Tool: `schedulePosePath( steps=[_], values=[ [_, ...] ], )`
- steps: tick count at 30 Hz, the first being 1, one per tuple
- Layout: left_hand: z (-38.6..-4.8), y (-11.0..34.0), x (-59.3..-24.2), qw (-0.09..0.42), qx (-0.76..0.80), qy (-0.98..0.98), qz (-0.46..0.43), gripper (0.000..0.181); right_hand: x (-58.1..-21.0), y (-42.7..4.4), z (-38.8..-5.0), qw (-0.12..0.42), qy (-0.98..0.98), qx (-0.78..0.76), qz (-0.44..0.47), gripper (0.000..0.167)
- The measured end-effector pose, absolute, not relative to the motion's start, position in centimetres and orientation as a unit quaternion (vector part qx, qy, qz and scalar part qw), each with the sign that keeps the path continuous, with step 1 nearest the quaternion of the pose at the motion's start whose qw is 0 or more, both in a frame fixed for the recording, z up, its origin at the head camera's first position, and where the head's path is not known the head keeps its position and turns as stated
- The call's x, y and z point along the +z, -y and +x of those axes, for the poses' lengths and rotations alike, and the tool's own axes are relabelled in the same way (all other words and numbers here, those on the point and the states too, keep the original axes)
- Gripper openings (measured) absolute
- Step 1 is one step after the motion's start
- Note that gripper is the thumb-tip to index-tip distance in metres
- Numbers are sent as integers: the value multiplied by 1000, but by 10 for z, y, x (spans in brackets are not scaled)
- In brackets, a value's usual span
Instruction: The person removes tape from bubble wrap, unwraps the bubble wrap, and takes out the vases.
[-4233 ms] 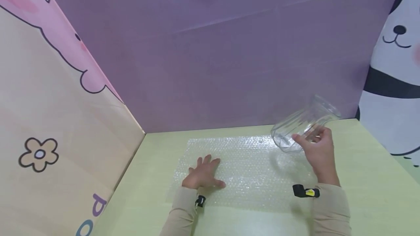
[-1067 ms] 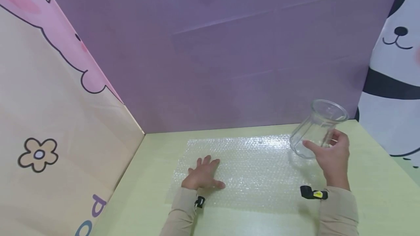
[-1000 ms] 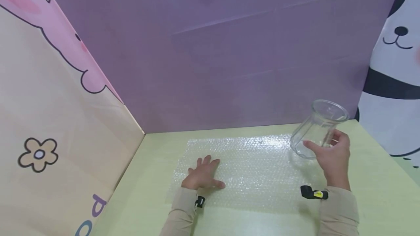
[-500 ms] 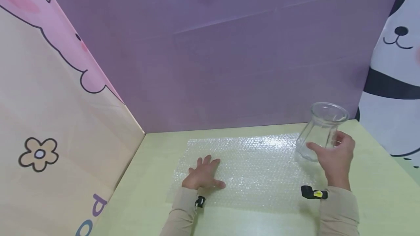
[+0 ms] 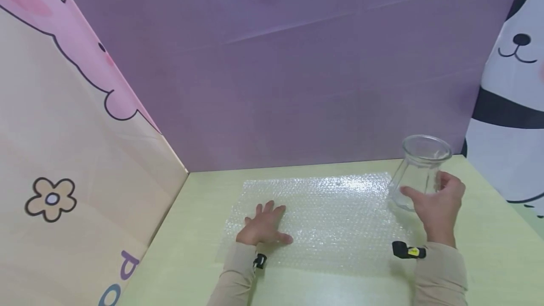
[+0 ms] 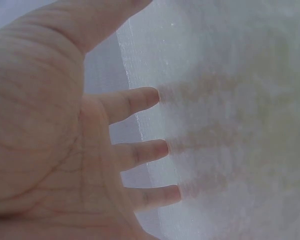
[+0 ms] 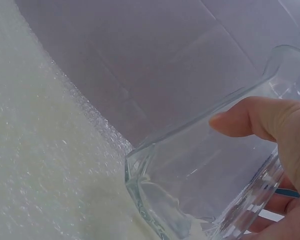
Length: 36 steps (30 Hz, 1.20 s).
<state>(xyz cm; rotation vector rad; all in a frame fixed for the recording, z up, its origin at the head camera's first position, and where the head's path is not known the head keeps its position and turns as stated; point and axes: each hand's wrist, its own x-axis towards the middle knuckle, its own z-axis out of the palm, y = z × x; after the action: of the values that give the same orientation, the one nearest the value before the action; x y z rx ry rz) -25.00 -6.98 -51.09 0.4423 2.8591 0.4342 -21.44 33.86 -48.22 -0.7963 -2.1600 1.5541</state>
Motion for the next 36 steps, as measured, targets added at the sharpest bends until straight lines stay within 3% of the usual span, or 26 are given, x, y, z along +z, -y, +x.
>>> schedulePosePath(
  steps=[23, 36],
  values=[
    [-253, 68, -510, 113, 139, -973, 149, 95, -483, -353, -211, 177, 705, 588, -354, 101],
    [-252, 68, -512, 108, 141, -972, 151, 95, -489, -357, -210, 216, 666, 604, -380, 83]
  ],
)
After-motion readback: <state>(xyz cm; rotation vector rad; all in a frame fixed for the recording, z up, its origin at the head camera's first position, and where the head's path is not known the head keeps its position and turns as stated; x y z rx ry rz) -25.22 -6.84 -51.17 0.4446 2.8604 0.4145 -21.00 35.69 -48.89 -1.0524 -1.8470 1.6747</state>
